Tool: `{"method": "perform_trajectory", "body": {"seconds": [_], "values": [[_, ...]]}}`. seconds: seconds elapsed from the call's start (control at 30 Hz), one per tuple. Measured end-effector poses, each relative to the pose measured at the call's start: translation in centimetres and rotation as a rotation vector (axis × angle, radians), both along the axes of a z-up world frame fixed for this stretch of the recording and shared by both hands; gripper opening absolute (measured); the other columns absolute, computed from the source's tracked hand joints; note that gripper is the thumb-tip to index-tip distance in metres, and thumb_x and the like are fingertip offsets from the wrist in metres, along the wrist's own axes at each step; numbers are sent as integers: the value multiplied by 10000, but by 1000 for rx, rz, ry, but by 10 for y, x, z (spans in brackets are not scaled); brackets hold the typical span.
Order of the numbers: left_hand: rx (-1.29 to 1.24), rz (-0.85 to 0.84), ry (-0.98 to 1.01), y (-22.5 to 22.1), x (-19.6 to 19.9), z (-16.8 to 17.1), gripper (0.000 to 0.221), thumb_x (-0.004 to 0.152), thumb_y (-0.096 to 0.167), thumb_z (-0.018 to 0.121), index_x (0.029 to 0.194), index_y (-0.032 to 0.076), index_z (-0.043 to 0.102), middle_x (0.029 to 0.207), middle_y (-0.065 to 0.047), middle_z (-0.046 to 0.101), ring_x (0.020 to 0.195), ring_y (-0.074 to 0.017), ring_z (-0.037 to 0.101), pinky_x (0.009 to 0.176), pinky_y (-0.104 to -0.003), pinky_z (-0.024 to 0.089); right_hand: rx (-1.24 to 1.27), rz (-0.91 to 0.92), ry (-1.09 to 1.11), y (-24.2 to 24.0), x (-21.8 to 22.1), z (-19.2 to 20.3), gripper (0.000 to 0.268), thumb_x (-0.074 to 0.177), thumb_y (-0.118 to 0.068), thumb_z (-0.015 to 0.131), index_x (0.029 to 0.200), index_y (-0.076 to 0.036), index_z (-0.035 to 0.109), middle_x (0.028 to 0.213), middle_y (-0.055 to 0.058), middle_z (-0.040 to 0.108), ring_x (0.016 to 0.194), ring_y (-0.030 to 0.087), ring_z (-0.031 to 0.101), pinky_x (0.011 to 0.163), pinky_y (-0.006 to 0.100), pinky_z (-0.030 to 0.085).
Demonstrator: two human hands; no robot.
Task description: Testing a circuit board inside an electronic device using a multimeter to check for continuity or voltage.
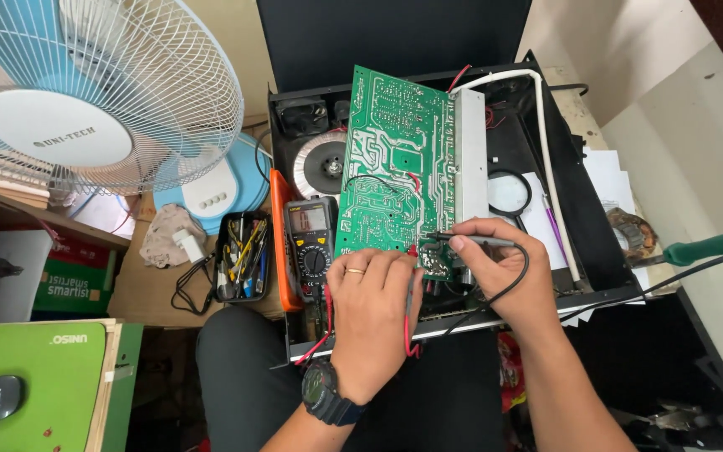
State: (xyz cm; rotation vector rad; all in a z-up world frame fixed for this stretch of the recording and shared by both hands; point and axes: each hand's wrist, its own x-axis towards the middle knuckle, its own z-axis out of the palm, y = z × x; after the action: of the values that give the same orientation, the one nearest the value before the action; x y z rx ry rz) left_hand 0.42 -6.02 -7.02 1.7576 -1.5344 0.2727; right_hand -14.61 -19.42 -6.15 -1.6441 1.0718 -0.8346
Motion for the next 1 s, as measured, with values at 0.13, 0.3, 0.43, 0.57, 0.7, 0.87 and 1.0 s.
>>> {"method": "perform_trajectory", "body": {"seconds": [0.13,0.3,0.43,0.57,0.7,0.87,1.0], "values": [[0,5,-4,0,1,-1,81,1131,179,736,1151,101,743,1148,-46,780,1100,-331,686,1013,-516,444,-14,12,-33,-2,-1,-5,135,1034,-132,845,1139,-56,882,1131,55,843,1014,131,755,884,258,585],[-9,-1,4,1,1,-1,65,1129,162,740,1140,99,743,1145,-48,779,1093,-334,686,1018,-518,442,6,11,-20,0,0,1,139,1041,-143,841,1144,-60,883,1138,55,845,982,133,750,835,258,574],[-8,3,-2,1,1,-3,68,1131,163,735,1147,98,741,1158,-51,782,1111,-339,689,1019,-524,439,5,9,0,1,1,2,150,1040,-158,849,1150,-63,887,1123,46,851,917,119,723,793,255,553],[-11,3,1,0,1,-3,54,1127,156,740,1129,102,743,1148,-47,772,1120,-333,682,1025,-518,436,-8,12,10,-1,0,-1,138,1036,-139,849,1142,-59,885,1139,57,853,985,140,758,845,267,591],[-19,-4,6,2,2,-3,59,1127,156,726,1139,98,729,1168,-59,774,1129,-347,676,1023,-534,440,3,-1,11,1,1,1,135,1047,-137,843,1146,-54,879,1122,44,846,880,120,699,782,264,553],[-29,-2,14,2,2,-5,50,1127,148,719,1133,99,727,1164,-53,772,1133,-341,689,1022,-523,439,-21,2,21,0,0,-3,140,1041,-144,852,1146,-58,885,1098,44,855,913,125,720,812,267,570],[-26,-4,17,2,2,-4,51,1133,148,703,1129,103,726,1154,-50,774,1119,-342,694,1019,-519,432,-21,2,17,0,0,-3,130,1041,-128,851,1140,-51,882,1100,58,857,965,144,746,840,280,592]]}}
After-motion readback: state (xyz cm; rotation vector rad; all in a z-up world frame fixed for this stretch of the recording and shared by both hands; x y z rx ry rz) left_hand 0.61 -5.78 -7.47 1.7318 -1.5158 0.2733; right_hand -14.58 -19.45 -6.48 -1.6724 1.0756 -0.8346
